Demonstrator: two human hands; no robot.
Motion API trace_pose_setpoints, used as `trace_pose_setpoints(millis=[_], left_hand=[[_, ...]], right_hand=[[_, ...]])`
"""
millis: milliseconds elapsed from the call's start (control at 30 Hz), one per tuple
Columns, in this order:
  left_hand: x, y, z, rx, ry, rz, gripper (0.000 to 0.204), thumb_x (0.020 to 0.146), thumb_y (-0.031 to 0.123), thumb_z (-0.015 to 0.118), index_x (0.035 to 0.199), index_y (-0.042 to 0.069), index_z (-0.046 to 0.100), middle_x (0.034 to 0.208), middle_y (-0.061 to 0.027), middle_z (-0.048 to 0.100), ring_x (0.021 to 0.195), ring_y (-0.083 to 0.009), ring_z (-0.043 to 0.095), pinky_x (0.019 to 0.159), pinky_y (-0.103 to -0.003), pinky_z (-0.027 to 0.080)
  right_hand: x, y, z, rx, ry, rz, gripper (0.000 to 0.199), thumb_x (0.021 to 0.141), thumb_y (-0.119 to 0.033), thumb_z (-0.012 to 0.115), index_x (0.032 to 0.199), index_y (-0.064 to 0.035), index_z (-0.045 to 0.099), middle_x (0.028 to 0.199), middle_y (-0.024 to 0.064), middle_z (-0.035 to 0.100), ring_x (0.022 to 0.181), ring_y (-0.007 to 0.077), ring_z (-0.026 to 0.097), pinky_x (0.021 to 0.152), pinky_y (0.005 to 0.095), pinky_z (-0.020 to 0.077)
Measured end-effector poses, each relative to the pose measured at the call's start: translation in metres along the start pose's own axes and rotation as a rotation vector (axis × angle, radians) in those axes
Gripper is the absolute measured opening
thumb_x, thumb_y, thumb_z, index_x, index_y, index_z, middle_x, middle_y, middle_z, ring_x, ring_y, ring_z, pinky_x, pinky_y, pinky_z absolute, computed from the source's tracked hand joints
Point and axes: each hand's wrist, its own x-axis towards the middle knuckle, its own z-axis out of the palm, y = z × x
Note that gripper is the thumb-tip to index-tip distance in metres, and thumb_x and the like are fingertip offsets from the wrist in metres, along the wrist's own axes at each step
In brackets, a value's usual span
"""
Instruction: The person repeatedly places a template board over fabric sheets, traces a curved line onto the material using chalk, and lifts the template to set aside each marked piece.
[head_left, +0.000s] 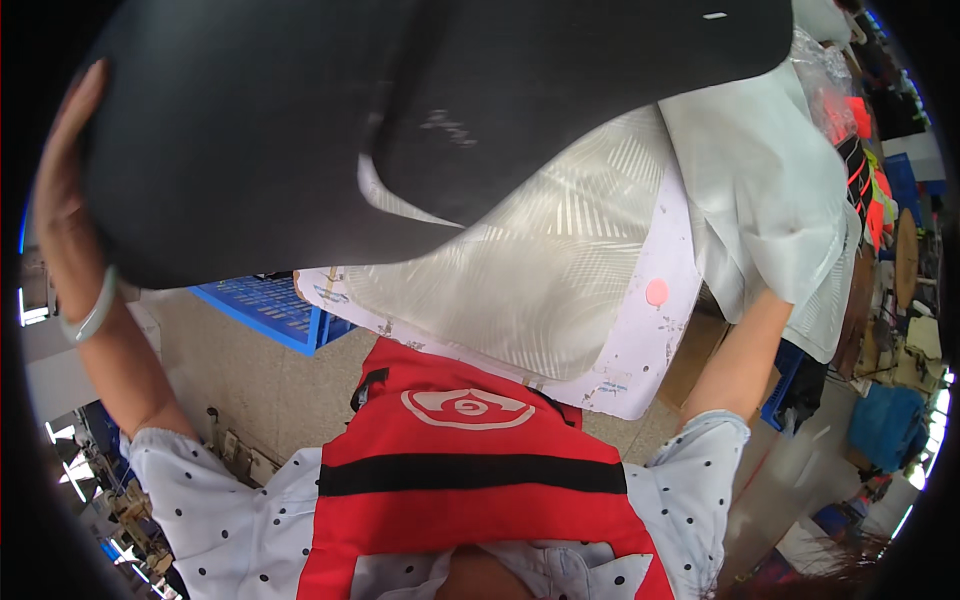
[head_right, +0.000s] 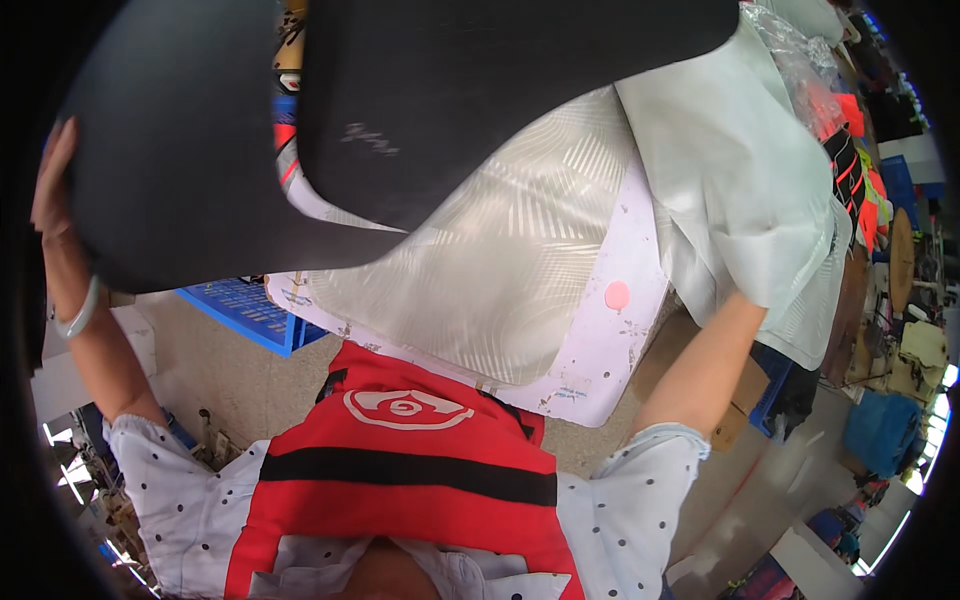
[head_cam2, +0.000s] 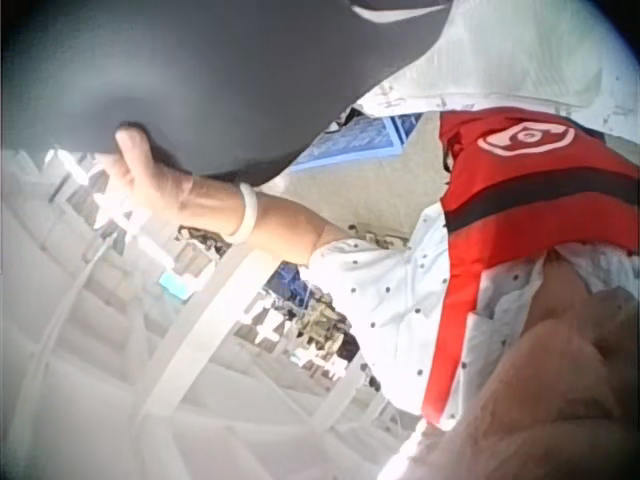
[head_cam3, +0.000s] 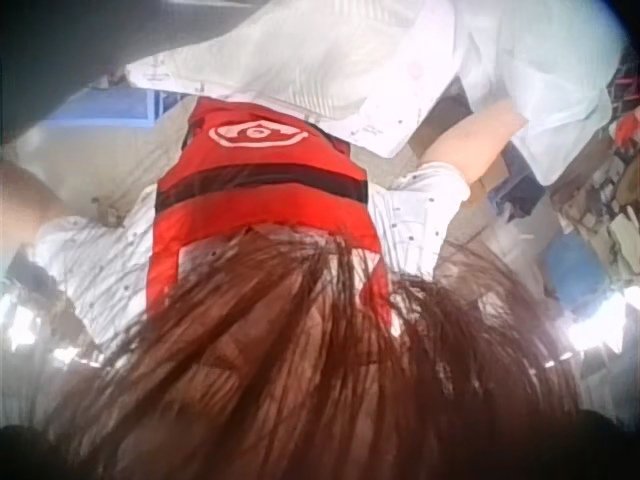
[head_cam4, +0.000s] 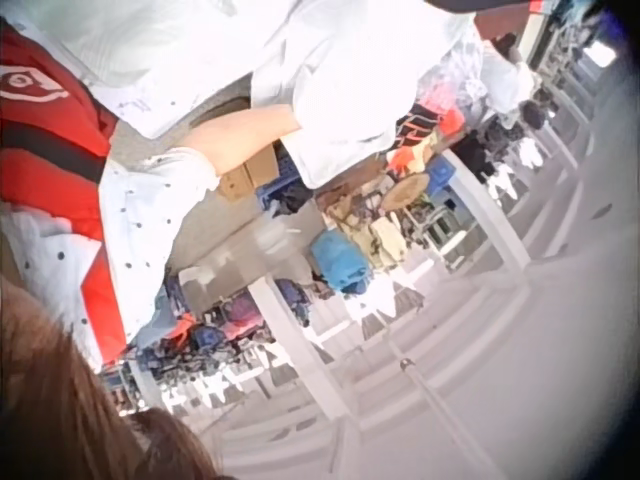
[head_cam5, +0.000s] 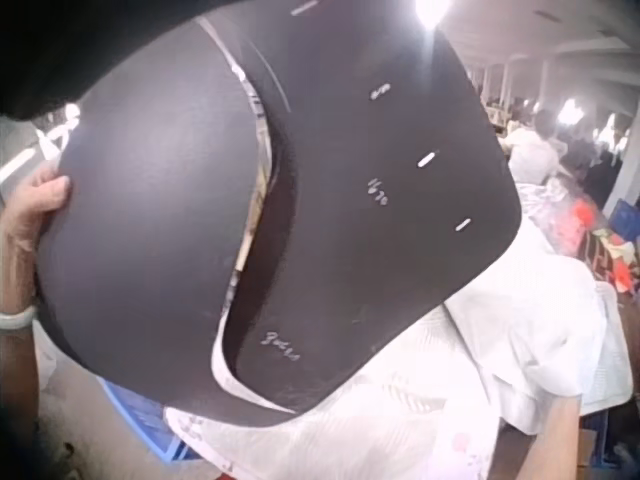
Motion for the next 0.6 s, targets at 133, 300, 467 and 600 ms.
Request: trace_pose_setpoints(millis=[133, 300, 467, 600], left_hand=[[0.010, -0.059, 0.077, -0.392, -0.210, -0.178, 0.069, 0.086, 0.022, 0.070, 0.143, -0.003, 0.040, 0.125, -0.0123, 0.061, 0.113, -0.0185, 0.059, 0.100, -0.028, 0.044], [0.028, -0.134, 0.173, -0.461, -0.339, -0.467, 0.063, 0.084, 0.030, 0.074, 0.134, 0.001, 0.049, 0.118, -0.0075, 0.064, 0.105, -0.0161, 0.062, 0.092, -0.028, 0.050], [0.006, -0.218, 0.236, -0.705, -0.632, -0.758, 0.055, 0.086, 0.024, 0.073, 0.132, 0.004, 0.052, 0.116, -0.0076, 0.065, 0.102, -0.0148, 0.063, 0.092, -0.028, 0.049], [-0.027, -0.267, 0.264, -0.609, -0.548, -0.767, 0.055, 0.085, 0.018, 0.072, 0.134, 0.003, 0.051, 0.124, -0.0114, 0.061, 0.111, -0.0188, 0.060, 0.096, -0.031, 0.047]], right_hand=[[0.035, -0.020, -0.086, 0.211, 0.137, 0.081, 0.022, 0.094, -0.016, 0.059, 0.111, -0.0029, 0.063, 0.089, 0.0031, 0.065, 0.077, 0.0141, 0.062, 0.067, 0.0279, 0.0520], [0.026, -0.012, -0.175, 0.318, 0.266, 0.138, 0.025, 0.094, -0.017, 0.059, 0.114, -0.0027, 0.063, 0.096, 0.0056, 0.067, 0.081, 0.0152, 0.064, 0.069, 0.0264, 0.0532], [-0.067, -0.045, -0.215, 0.089, 0.580, -0.095, 0.029, 0.095, -0.018, 0.059, 0.119, -0.0021, 0.060, 0.109, 0.0101, 0.067, 0.092, 0.0173, 0.064, 0.072, 0.0259, 0.0542], [-0.161, -0.075, -0.140, -0.422, 0.667, -0.636, 0.034, 0.096, -0.024, 0.058, 0.121, -0.0011, 0.060, 0.108, 0.0104, 0.066, 0.085, 0.0144, 0.063, 0.071, 0.0243, 0.0536]])
